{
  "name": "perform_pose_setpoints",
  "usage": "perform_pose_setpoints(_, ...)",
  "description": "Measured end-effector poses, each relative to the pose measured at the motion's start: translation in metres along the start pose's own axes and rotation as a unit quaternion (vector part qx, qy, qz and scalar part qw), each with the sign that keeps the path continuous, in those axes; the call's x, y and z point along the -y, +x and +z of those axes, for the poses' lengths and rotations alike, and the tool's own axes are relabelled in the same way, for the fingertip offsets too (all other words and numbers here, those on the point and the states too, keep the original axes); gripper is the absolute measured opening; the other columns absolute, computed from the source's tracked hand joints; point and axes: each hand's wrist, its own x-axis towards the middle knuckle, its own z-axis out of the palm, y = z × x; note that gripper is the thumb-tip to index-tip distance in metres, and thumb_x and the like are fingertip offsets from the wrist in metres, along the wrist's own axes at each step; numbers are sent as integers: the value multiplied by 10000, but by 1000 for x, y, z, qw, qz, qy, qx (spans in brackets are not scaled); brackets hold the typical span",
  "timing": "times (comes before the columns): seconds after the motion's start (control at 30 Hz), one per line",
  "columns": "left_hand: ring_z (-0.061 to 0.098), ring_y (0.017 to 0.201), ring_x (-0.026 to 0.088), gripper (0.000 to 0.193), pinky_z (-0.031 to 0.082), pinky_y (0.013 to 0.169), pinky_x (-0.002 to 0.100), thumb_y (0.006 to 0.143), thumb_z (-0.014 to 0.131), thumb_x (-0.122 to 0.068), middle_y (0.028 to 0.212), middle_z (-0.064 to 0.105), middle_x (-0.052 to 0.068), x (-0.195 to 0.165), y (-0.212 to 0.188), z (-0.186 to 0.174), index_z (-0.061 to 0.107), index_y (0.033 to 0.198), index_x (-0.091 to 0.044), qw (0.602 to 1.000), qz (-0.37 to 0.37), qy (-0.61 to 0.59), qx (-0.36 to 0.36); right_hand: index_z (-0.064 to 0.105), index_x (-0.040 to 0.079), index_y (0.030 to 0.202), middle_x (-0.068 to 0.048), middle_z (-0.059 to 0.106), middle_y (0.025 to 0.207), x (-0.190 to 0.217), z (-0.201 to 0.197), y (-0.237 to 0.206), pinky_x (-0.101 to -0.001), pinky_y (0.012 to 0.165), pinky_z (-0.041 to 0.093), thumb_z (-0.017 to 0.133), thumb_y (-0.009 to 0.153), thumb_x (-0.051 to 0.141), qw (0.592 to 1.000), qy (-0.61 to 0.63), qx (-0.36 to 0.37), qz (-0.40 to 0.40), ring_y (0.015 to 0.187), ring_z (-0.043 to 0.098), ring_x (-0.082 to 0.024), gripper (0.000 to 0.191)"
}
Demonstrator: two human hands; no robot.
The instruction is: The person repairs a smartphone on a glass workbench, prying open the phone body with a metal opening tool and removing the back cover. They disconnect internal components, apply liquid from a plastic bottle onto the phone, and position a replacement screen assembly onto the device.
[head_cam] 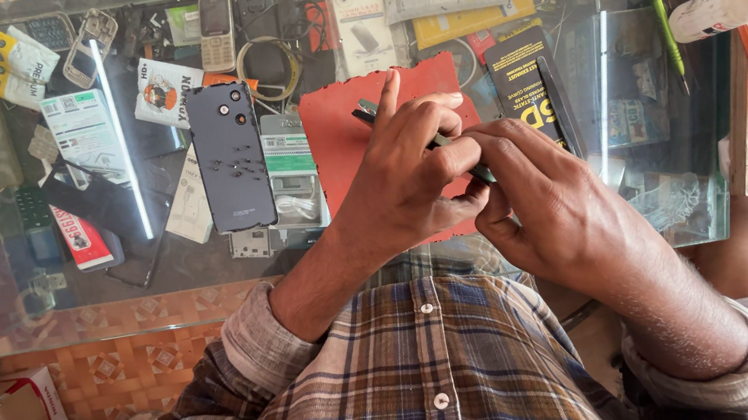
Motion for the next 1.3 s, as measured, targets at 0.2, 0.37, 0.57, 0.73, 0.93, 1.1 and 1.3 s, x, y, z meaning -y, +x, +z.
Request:
perform_pose_setpoints(0.2, 607, 1241, 333, 735, 255, 1224, 791, 768, 923, -102, 1181, 514, 51, 6, 2, -13, 376, 1254, -171, 999, -15, -28, -14, 553, -98, 1337, -235, 646, 1155, -3, -2, -1, -455, 883, 542, 659, 819, -21, 999, -8, -16, -32, 1023, 661, -409, 534)
perform_pose_setpoints(0.37, 638, 1090, 227, 757, 277, 1262, 760, 772, 943, -119, 1336, 501, 90, 10, 2, -22, 373, 1268, -158, 998, -30, -37, -33, 607, -85, 1340, -200, 710, 1243, -17, 6, -6, -373, 1010, 587, 495, 953, -126, 982, 145, -117, 12, 1146, 737, -310, 404)
perform_pose_setpoints(0.57, 633, 1071, 236, 741, 352, 1224, 687, 799, 949, -113, 1370, 494, 88, 17, -2, -24, 367, 1255, -164, 999, -13, -8, -50, 619, -103, 1106, -176, 684, 1084, -54, 43, -35, -299, 906, 565, 406, 979, -205, 903, 304, -284, 110, 1029, 733, -217, 268)
perform_pose_setpoints(0.73, 633, 1025, 234, 745, 419, 1214, 701, 817, 978, -168, 1324, 504, 118, 22, -3, -26, 350, 1218, -169, 998, 3, 27, -58, 552, -60, 946, -119, 651, 966, -109, 63, -60, -260, 781, 550, 393, 991, -211, 865, 329, -342, 165, 837, 654, -134, 223)
perform_pose_setpoints(0.93, 634, 999, 214, 679, 441, 1188, 708, 824, 976, -185, 1273, 519, 117, 18, -2, -29, 401, 1184, -157, 998, 5, 32, -49, 555, -37, 1001, -85, 649, 996, -144, 75, -81, -216, 748, 542, 519, 1009, -174, 882, 210, -352, 233, 866, 661, -103, 143)
perform_pose_setpoints(1.1, 663, 1100, 302, 616, 436, 1159, 715, 810, 975, -201, 1090, 491, 92, 16, 0, -29, 438, 1105, -145, 997, 17, 65, -42, 629, -44, 954, -65, 702, 918, -144, 74, -86, -212, 809, 546, 639, 987, -106, 890, 149, -348, 255, 847, 682, -74, 71)
perform_pose_setpoints(1.3, 677, 1113, 309, 607, 478, 1156, 681, 836, 970, -215, 1080, 511, 94, 23, -4, -29, 448, 1138, -148, 994, 30, 84, -63, 710, -33, 940, -79, 708, 855, -140, 65, -88, -249, 661, 528, 624, 974, -70, 911, -12, -301, 282, 724, 684, -93, 100)
